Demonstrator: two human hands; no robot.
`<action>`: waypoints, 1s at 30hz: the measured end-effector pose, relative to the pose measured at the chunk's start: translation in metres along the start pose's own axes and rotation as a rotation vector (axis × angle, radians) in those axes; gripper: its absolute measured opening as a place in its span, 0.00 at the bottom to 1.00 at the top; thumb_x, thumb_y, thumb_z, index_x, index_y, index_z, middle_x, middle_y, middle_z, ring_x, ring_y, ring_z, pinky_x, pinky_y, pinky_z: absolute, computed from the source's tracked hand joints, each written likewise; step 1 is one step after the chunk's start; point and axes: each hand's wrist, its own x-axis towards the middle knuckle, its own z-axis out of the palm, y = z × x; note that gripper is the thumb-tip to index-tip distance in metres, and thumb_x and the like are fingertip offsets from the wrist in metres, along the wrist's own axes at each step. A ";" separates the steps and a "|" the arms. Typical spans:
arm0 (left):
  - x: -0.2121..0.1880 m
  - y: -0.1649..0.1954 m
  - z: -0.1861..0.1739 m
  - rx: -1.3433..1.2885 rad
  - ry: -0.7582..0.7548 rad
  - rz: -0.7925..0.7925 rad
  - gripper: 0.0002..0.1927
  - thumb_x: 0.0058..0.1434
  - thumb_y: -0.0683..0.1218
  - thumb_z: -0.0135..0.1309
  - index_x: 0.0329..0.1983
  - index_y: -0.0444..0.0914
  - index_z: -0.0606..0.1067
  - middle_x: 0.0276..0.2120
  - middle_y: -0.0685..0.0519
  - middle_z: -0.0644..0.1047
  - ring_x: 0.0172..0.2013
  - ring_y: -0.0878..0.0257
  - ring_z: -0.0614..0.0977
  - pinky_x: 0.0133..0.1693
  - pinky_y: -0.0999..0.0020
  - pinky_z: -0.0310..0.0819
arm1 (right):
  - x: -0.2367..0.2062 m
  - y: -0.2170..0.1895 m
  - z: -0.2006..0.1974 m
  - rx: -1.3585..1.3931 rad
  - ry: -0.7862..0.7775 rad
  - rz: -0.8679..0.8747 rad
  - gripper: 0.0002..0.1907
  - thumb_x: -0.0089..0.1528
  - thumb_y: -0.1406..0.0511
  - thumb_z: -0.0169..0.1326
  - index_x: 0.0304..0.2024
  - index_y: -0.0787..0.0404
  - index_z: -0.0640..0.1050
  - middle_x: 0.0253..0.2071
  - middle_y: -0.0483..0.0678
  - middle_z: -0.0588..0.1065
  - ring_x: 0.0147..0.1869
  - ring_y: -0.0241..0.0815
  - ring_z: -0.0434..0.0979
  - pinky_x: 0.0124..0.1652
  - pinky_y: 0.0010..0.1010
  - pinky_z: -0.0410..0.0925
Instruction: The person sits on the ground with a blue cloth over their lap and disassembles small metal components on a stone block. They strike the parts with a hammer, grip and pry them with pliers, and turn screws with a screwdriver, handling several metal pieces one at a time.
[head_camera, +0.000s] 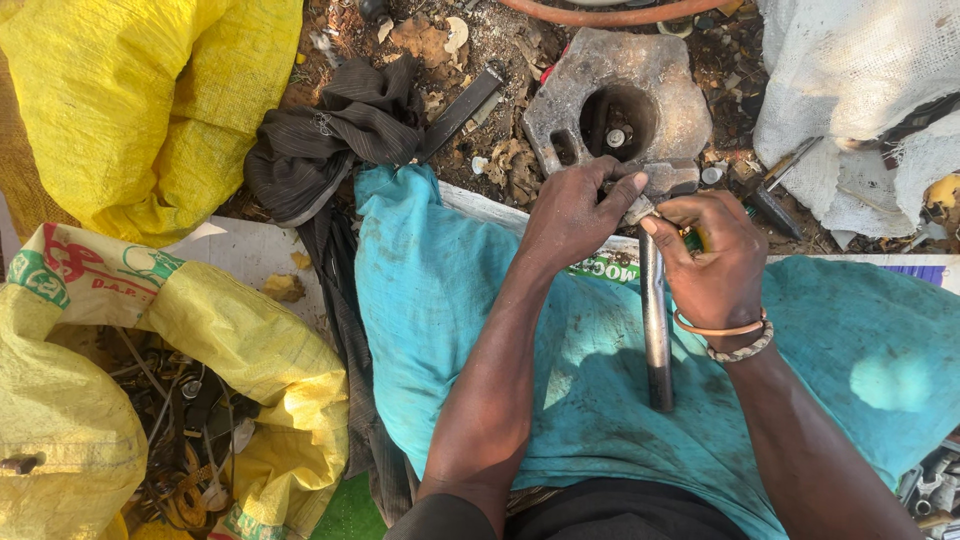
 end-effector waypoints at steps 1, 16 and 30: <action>0.000 0.000 0.000 -0.002 -0.006 -0.008 0.21 0.64 0.59 0.54 0.43 0.36 0.82 0.28 0.41 0.81 0.33 0.48 0.86 0.38 0.53 0.76 | 0.000 0.000 0.000 0.081 0.015 0.026 0.12 0.65 0.65 0.65 0.45 0.65 0.77 0.42 0.53 0.76 0.44 0.43 0.79 0.46 0.32 0.73; 0.000 0.003 -0.001 -0.036 -0.049 -0.050 0.22 0.64 0.58 0.54 0.43 0.35 0.82 0.25 0.41 0.80 0.29 0.50 0.85 0.36 0.55 0.75 | -0.006 -0.001 0.000 -0.095 0.044 -0.067 0.08 0.66 0.69 0.66 0.45 0.65 0.80 0.43 0.54 0.79 0.45 0.46 0.81 0.45 0.34 0.72; 0.000 -0.001 -0.001 -0.057 -0.020 0.051 0.23 0.65 0.59 0.54 0.43 0.35 0.82 0.30 0.41 0.82 0.34 0.49 0.86 0.39 0.55 0.76 | -0.011 0.005 0.002 0.002 0.011 0.092 0.07 0.70 0.68 0.63 0.48 0.65 0.81 0.44 0.52 0.79 0.46 0.44 0.81 0.47 0.33 0.72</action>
